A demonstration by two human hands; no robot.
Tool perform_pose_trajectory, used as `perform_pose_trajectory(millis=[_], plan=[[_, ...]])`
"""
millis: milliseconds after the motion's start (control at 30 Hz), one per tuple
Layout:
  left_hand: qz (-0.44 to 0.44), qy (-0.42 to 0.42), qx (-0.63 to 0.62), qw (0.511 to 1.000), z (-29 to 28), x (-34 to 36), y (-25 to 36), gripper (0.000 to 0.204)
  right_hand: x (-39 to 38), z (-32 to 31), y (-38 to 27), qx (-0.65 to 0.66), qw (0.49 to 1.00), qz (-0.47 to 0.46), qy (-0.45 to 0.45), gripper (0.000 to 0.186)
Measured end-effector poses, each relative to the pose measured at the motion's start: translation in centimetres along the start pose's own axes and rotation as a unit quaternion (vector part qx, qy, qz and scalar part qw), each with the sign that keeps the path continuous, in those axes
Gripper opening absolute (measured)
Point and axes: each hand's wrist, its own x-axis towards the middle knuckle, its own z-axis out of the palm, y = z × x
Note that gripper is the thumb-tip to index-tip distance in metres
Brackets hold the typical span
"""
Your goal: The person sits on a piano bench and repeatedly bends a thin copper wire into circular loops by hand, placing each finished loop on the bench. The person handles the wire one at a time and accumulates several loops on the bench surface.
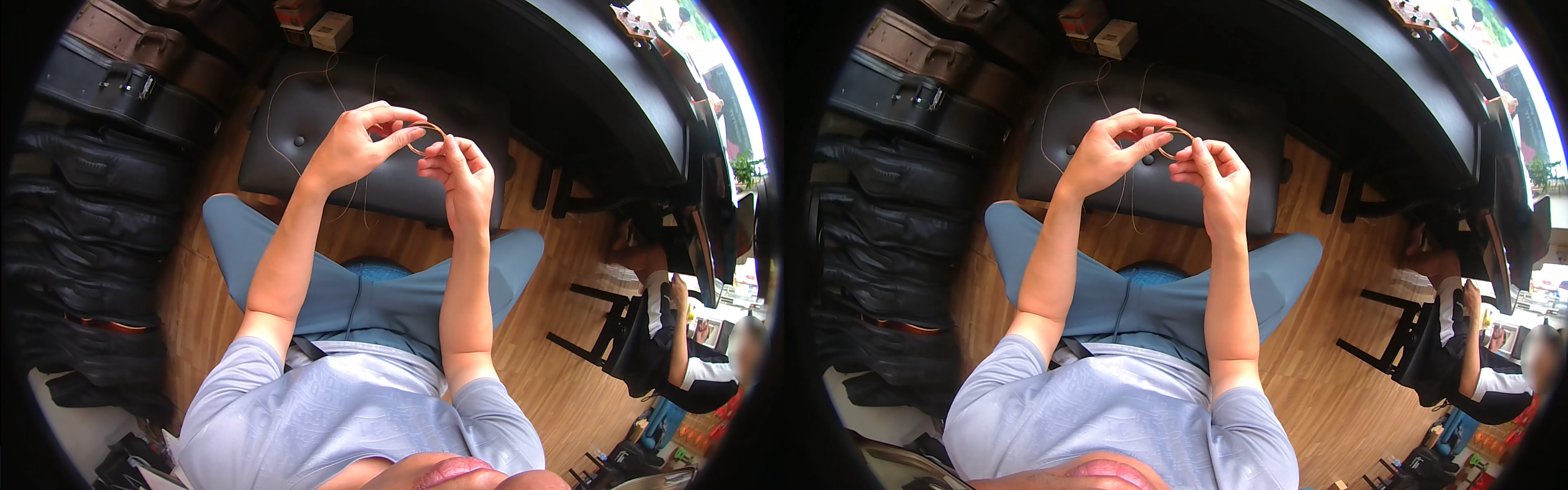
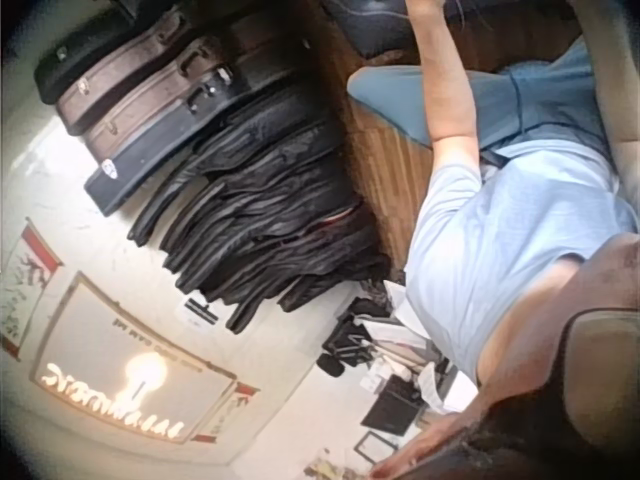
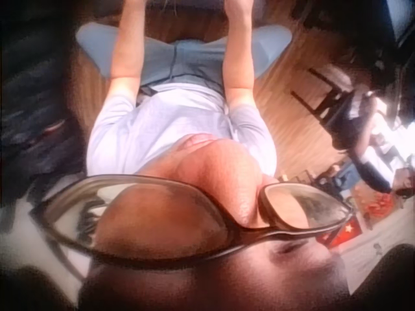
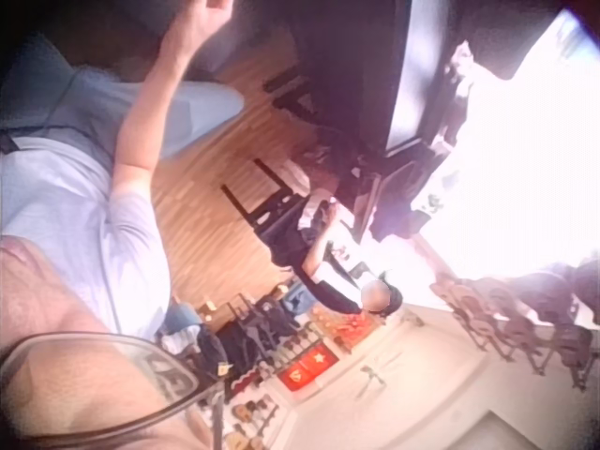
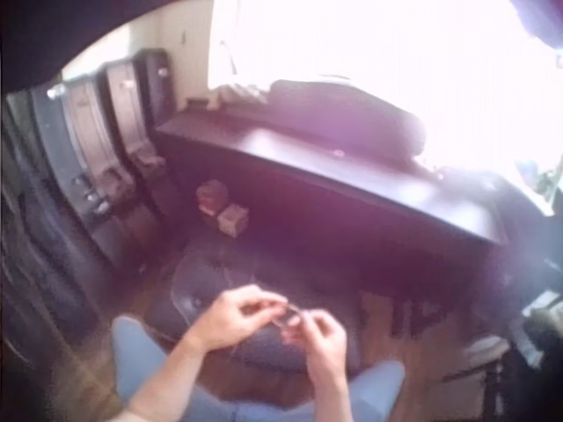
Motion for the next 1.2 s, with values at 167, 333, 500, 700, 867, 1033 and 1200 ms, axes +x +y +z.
perform_pose_trajectory(millis=[167,333,500,700,867,1033,1200], plan=[[-0.021,0.037,0.008,0.999,0.1,0.0,0.2,0.018,-0.1,-0.2,-0.1,0.03,0.999,0.005,-0.03,0.016],[-0.018,0.029,-0.01,0.999,0.2,0.0,-0.2,0.019,0.0,-0.6,0.1,0.036,0.998,-0.003,-0.045,0.021],[-0.009,0.028,-0.044,0.999,0.4,0.1,-0.7,0.02,-0.4,0.0,-0.4,-0.019,0.999,-0.008,-0.032,0.018],[-0.041,-0.011,-0.059,0.997,0.6,-0.2,0.0,0.023,-0.4,0.3,0.5,-0.194,0.965,-0.163,0.065,0.015],[-0.07,-0.036,-0.086,0.993,0.8,0.0,0.4,0.027,0.0,0.1,1.1,-0.216,0.952,-0.196,0.09,0.017],[-0.072,-0.012,-0.125,0.99,0.5,0.2,-0.5,0.028,0.0,-0.1,0.4,-0.126,0.982,-0.11,0.086,0.023],[-0.068,-0.003,-0.088,0.994,0.7,0.1,-0.1,0.026,0.0,-0.3,0.1,-0.079,0.992,-0.067,0.071,0.027]])
